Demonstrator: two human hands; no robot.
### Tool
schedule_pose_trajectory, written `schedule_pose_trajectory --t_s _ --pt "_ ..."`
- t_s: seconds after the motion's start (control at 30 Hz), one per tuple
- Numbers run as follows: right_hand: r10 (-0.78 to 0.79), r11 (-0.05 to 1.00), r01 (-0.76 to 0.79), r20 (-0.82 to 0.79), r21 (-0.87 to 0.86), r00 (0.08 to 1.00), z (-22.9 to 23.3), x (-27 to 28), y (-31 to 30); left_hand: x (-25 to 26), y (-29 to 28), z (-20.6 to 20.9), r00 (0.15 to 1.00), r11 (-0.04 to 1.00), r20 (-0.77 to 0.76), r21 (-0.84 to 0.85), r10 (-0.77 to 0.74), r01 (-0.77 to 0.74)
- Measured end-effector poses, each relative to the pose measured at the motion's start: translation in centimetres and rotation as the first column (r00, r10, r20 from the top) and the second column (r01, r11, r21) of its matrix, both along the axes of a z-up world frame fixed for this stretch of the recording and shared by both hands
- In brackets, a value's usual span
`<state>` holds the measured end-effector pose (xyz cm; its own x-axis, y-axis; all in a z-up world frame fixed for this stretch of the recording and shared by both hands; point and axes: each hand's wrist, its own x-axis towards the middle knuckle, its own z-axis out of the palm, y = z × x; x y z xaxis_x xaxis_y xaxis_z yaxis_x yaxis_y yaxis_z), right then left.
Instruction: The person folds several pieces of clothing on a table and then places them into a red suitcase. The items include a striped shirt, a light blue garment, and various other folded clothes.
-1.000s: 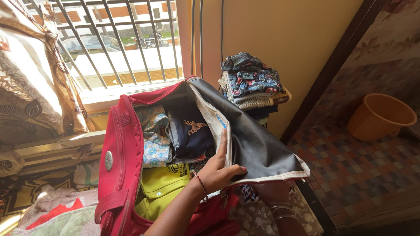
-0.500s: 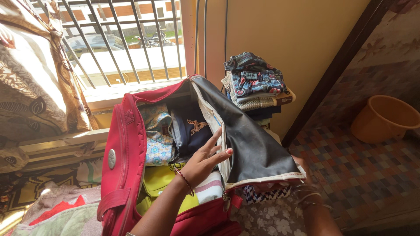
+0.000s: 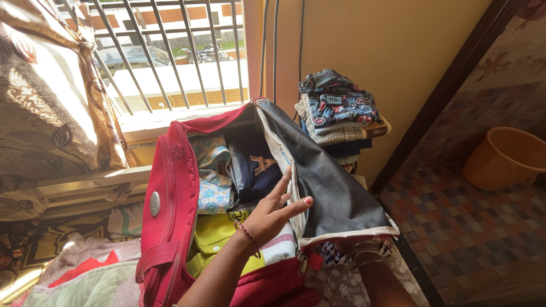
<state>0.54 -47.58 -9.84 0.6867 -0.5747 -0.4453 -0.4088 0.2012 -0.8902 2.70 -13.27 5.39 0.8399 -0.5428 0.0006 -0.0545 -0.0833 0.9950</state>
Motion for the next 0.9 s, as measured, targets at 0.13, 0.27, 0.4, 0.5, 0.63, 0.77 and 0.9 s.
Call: schedule_pose_trajectory --t_s 0.13,0.27,0.4,0.5,0.63,0.77,0.9 --pt "-0.047 0.998 0.050 0.092 -0.029 0.995 2.7 -0.8 -1.1 0.0 0.0 -0.4 0.998 0.997 -0.037 -0.054 -0.050 0.048" --pt "-0.098 0.989 0.121 0.243 -0.081 0.965 7.5 -2.1 -2.3 0.4 -1.3 -0.9 0.992 0.972 -0.004 -0.199 -0.127 0.123" --pt "-0.104 0.975 0.177 0.426 -0.136 0.899 14.5 -3.8 -2.4 0.6 -2.5 -0.6 0.974 0.974 -0.152 -0.181 -0.166 0.137" --pt "-0.045 0.966 0.180 0.562 -0.187 0.826 20.2 -4.8 -1.0 1.3 -3.5 -1.0 0.967 0.976 -0.187 -0.165 -0.174 0.144" --pt "0.120 0.960 0.069 0.618 -0.273 0.777 26.7 -5.2 3.9 1.5 -4.2 -2.5 0.983 0.963 -0.041 -0.212 -0.178 0.166" --pt "0.345 0.935 -0.236 0.537 -0.263 0.770 27.8 -2.4 12.6 0.6 -3.0 -2.2 0.881 0.980 0.440 0.167 -0.174 0.110" --pt "0.627 0.773 -0.576 0.459 -0.266 0.629 26.3 1.7 21.6 -2.2 -3.4 -1.7 0.909 0.971 0.406 0.158 0.099 -0.177"
